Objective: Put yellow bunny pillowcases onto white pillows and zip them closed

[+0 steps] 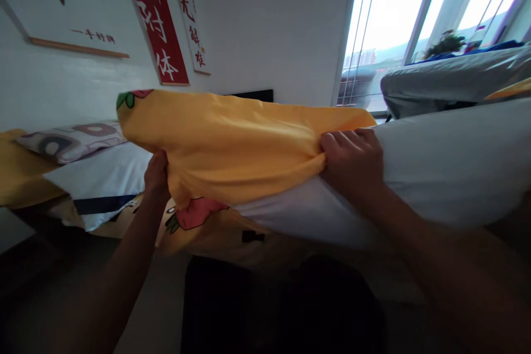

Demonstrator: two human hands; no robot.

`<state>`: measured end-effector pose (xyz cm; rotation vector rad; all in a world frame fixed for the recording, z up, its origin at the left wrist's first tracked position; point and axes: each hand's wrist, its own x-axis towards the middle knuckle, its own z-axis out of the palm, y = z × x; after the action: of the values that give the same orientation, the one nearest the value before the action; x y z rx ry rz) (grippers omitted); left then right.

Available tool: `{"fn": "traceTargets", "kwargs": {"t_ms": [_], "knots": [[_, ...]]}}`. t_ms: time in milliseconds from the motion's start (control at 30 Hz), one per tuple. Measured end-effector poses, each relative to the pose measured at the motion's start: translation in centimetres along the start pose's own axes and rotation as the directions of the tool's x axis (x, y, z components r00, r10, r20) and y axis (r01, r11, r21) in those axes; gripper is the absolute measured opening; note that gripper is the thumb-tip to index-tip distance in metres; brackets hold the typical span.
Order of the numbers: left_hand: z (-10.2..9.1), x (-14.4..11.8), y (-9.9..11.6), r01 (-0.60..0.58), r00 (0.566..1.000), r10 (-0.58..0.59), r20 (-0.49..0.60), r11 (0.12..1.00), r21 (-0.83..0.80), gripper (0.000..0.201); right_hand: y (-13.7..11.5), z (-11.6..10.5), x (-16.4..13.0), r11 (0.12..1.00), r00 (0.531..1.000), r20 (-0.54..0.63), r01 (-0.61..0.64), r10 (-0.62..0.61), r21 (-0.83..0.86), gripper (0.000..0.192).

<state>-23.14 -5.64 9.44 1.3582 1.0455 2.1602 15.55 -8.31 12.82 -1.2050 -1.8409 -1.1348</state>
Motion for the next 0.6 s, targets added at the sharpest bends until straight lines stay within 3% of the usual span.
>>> {"fn": "traceTargets", "kwargs": {"t_ms": [167, 267, 333, 400, 500, 600], "knots": [[0.3, 1.4, -2.6, -0.051, 0.998, 0.035, 0.048, 0.911, 0.409, 0.044, -0.1, 2.1, 1.0, 0.987, 0.986, -0.070, 0.144, -0.150, -0.073, 0.020], [-0.1, 0.3, -3.3, -0.056, 0.998, 0.056, 0.011, 0.911, 0.409, 0.039, -0.8, 2.4, 1.6, 0.991, 0.994, -0.026, 0.106, -0.108, -0.085, 0.015], [-1.1, -1.3, -3.4, -0.125, 0.992, 0.125, 0.025, 0.919, 0.373, 0.042, -0.8, 2.5, 1.6, 0.998, 0.999, -0.006, 0.039, -0.040, -0.056, 0.014], [-2.4, -3.3, -3.8, -0.225, 0.973, 0.188, 0.131, 0.891, 0.394, 0.045, -0.6, 2.6, 1.4, 0.999, 1.000, -0.004, -0.014, 0.013, -0.033, 0.015], [-3.8, -5.7, -5.1, -0.287, 0.930, 0.111, 0.351, 0.815, 0.503, 0.042, -0.5, 2.7, 0.9, 0.999, 1.000, -0.024, -0.009, 0.008, -0.034, 0.018], [-3.5, -6.3, -6.1, -0.221, 0.930, 0.014, 0.367, 0.818, 0.531, 0.030, -0.4, 2.4, 1.2, 0.994, 0.995, 0.041, 0.094, -0.092, -0.048, 0.019]]}}
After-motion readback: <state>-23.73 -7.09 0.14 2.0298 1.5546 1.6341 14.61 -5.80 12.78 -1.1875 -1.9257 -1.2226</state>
